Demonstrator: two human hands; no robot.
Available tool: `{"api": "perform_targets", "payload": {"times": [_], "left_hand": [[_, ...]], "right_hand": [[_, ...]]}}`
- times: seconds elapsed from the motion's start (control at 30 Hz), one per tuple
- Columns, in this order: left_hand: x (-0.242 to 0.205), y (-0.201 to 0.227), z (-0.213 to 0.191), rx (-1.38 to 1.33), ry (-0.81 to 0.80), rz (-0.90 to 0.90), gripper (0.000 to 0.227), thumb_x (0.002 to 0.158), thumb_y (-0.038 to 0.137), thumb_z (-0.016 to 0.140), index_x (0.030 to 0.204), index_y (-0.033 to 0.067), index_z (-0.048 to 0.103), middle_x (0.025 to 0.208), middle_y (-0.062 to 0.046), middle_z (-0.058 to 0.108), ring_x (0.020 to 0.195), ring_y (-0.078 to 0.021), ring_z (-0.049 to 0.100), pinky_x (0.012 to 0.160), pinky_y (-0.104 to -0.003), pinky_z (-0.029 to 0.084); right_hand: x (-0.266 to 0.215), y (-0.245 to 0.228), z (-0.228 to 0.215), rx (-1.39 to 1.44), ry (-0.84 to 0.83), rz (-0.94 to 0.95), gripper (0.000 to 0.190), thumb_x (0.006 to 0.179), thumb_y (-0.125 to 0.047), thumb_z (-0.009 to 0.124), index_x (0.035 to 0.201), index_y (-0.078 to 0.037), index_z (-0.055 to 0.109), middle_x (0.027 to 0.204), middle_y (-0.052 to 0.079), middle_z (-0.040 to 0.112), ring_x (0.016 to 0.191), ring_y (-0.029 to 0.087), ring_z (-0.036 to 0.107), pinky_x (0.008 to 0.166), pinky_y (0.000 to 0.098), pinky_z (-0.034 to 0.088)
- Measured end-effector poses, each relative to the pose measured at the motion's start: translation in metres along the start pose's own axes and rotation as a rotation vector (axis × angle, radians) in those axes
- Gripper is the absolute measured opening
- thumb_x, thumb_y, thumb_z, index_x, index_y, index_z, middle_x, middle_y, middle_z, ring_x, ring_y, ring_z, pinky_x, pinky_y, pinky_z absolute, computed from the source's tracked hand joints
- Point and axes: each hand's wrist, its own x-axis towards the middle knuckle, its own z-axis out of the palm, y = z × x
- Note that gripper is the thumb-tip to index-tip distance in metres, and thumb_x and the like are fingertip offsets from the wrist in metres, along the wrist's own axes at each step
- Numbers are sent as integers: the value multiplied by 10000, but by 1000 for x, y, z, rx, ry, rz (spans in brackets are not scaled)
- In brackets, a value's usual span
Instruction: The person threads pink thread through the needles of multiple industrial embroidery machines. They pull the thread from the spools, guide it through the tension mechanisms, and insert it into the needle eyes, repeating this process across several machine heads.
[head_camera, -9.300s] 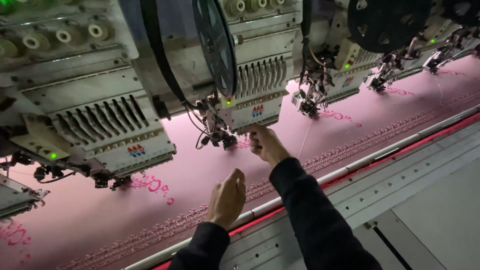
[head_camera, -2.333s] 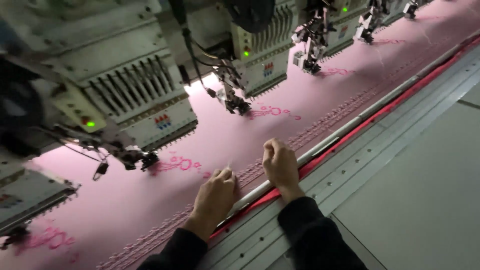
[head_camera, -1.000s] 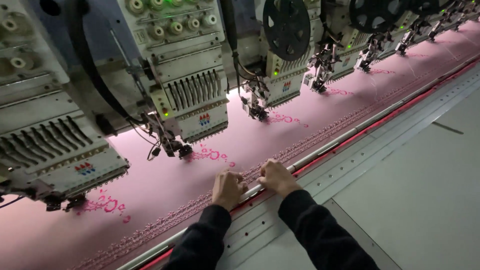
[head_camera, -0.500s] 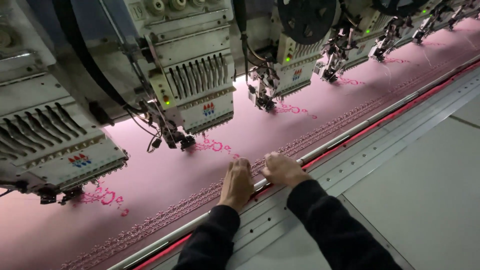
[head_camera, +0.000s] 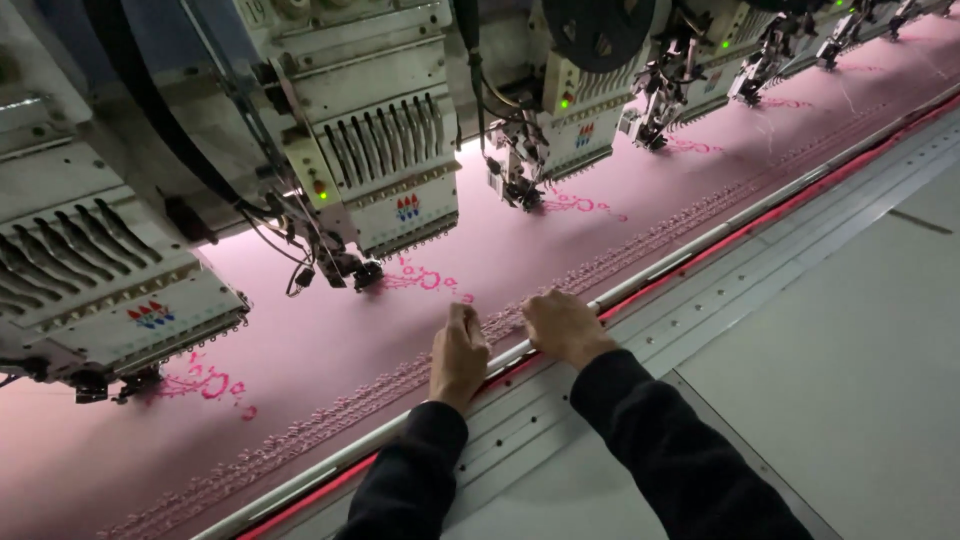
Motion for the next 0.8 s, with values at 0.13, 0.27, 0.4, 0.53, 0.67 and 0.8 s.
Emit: {"api": "perform_targets", "payload": {"times": [0.13, 0.27, 0.4, 0.53, 0.67, 0.8], "left_hand": [[9, -20, 10, -101, 59, -51, 153, 1015, 234, 462, 1119, 189, 565, 942, -254, 739, 1027, -493, 687, 830, -597, 475], [17, -27, 12, -103, 56, -61, 158, 1015, 234, 454, 1106, 181, 572, 871, -217, 744, 959, -457, 715, 824, -581, 489], [18, -28, 12, -101, 107, 18, 149, 997, 204, 490, 1082, 145, 596, 784, -252, 687, 909, -478, 693, 745, -602, 430], [7, -32, 9, -127, 151, 53, 118, 955, 160, 537, 1051, 173, 605, 705, -184, 633, 772, -374, 687, 721, -532, 471], [5, -26, -1, -166, 90, -23, 115, 1008, 194, 519, 1074, 165, 609, 746, -158, 702, 739, -320, 692, 733, -489, 507], [15, -49, 3, -89, 70, 1, 115, 996, 194, 540, 1075, 161, 617, 707, -171, 663, 724, -355, 682, 702, -518, 482]], "right_hand": [[-1, 6, 24, 123, -13, -25, 318, 935, -229, 470, 904, -86, 753, 890, 176, 777, 940, 388, 764, 815, 500, 607], [-2, -6, 28, 361, 155, -122, 207, 857, -206, 574, 869, -152, 774, 827, 153, 763, 896, 421, 743, 798, 540, 575], [-8, -33, -3, 639, 338, -154, 208, 899, -133, 582, 1013, -107, 754, 944, 199, 766, 966, 439, 722, 787, 569, 536], [-20, -42, -1, 770, 128, -218, 444, 829, 19, 476, 1226, -4, 676, 1277, 281, 700, 1105, 496, 681, 915, 594, 500], [-4, -28, 34, 590, 109, -175, 175, 874, -138, 608, 961, -99, 755, 928, 160, 760, 890, 403, 738, 770, 501, 548], [-12, -14, 44, 676, 184, -75, 199, 915, -151, 587, 938, -106, 780, 857, 148, 764, 864, 384, 743, 760, 480, 555]]}}
